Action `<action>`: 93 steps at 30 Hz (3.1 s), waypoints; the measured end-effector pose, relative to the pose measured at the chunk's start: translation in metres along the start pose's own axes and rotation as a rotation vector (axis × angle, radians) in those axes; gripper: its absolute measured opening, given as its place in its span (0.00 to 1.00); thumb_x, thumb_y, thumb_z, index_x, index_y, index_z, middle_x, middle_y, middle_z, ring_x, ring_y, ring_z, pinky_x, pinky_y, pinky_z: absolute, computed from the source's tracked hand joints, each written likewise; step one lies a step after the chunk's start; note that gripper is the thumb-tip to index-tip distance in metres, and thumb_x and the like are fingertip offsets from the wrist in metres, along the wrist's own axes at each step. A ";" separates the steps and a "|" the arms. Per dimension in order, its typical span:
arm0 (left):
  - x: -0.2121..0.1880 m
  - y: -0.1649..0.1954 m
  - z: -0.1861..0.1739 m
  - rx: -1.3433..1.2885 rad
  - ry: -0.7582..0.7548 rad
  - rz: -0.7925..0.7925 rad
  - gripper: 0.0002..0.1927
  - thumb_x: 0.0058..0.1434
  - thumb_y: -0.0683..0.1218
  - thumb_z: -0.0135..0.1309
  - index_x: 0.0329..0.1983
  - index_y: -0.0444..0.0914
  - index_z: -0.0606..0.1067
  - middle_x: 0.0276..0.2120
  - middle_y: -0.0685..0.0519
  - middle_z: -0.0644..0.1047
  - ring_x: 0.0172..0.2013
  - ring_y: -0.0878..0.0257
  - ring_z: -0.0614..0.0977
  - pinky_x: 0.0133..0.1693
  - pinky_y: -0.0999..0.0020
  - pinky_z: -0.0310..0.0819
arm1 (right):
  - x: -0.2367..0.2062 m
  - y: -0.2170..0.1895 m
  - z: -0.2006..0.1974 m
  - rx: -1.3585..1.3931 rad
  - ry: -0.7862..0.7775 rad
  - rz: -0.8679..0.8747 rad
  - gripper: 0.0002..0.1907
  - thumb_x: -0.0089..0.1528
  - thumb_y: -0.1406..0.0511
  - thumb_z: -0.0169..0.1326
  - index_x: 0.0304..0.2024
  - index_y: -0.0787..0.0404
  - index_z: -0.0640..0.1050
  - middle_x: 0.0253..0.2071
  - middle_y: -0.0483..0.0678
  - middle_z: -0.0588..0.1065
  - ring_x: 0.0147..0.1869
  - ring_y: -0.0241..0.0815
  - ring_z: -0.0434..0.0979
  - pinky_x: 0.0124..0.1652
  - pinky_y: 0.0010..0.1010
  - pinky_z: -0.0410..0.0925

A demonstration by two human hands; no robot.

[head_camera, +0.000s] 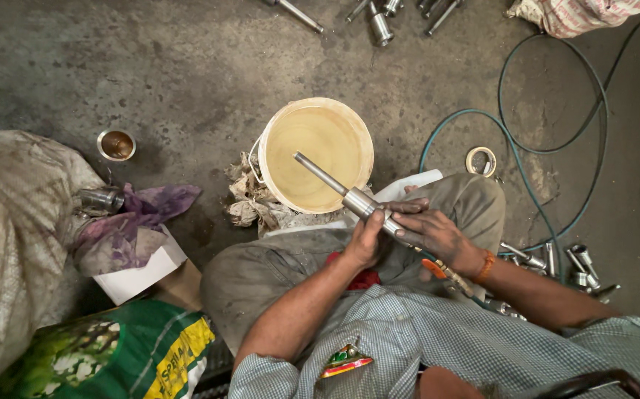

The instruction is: The person repeatedly picks up cylindrical metal parts, inserts them into a cleaning tool, and sprays them over a bucket. After each spray, the person removes the part and places it into a nearby crate. The process is repeated for multiple parts.

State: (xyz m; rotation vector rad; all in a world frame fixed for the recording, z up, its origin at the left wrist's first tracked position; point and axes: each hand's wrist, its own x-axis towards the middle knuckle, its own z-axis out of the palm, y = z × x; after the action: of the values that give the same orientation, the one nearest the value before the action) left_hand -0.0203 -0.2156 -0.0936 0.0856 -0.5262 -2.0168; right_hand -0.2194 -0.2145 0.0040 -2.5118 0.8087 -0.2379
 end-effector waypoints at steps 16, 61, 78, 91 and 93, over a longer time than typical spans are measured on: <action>0.001 0.027 0.012 0.092 0.079 0.052 0.43 0.70 0.71 0.41 0.67 0.30 0.67 0.64 0.40 0.72 0.66 0.50 0.73 0.69 0.53 0.64 | -0.016 0.023 0.027 0.197 0.150 0.141 0.49 0.62 0.32 0.36 0.68 0.61 0.69 0.71 0.55 0.68 0.72 0.48 0.69 0.62 0.38 0.62; 0.010 0.033 0.003 0.123 0.214 0.219 0.31 0.72 0.51 0.47 0.71 0.32 0.56 0.58 0.47 0.71 0.59 0.58 0.73 0.62 0.62 0.67 | 0.099 -0.006 -0.013 1.273 0.457 0.963 0.46 0.67 0.36 0.29 0.64 0.65 0.70 0.55 0.57 0.77 0.57 0.50 0.78 0.55 0.40 0.70; 0.007 0.046 0.002 -0.039 0.250 0.250 0.39 0.73 0.57 0.47 0.77 0.32 0.48 0.59 0.46 0.70 0.59 0.58 0.73 0.62 0.60 0.67 | 0.137 -0.010 -0.016 1.153 0.262 0.889 0.42 0.69 0.39 0.34 0.71 0.63 0.65 0.57 0.47 0.75 0.53 0.36 0.76 0.49 0.29 0.69; 0.001 0.009 -0.020 0.380 0.455 0.151 0.40 0.74 0.60 0.41 0.78 0.29 0.50 0.75 0.40 0.58 0.75 0.50 0.58 0.73 0.58 0.48 | 0.128 -0.009 -0.006 1.036 0.301 0.859 0.36 0.70 0.43 0.35 0.68 0.60 0.68 0.59 0.48 0.76 0.60 0.41 0.77 0.56 0.37 0.70; 0.001 0.004 -0.029 0.499 0.513 0.065 0.42 0.72 0.62 0.40 0.77 0.29 0.49 0.75 0.39 0.56 0.76 0.50 0.55 0.73 0.61 0.45 | 0.131 -0.011 -0.005 1.062 0.322 0.862 0.35 0.71 0.43 0.33 0.67 0.60 0.68 0.59 0.49 0.76 0.59 0.43 0.77 0.55 0.39 0.70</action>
State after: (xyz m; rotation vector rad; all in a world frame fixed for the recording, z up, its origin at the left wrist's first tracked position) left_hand -0.0094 -0.2272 -0.1176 0.8511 -0.6711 -1.6697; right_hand -0.1097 -0.2855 0.0157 -1.0386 1.3398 -0.5754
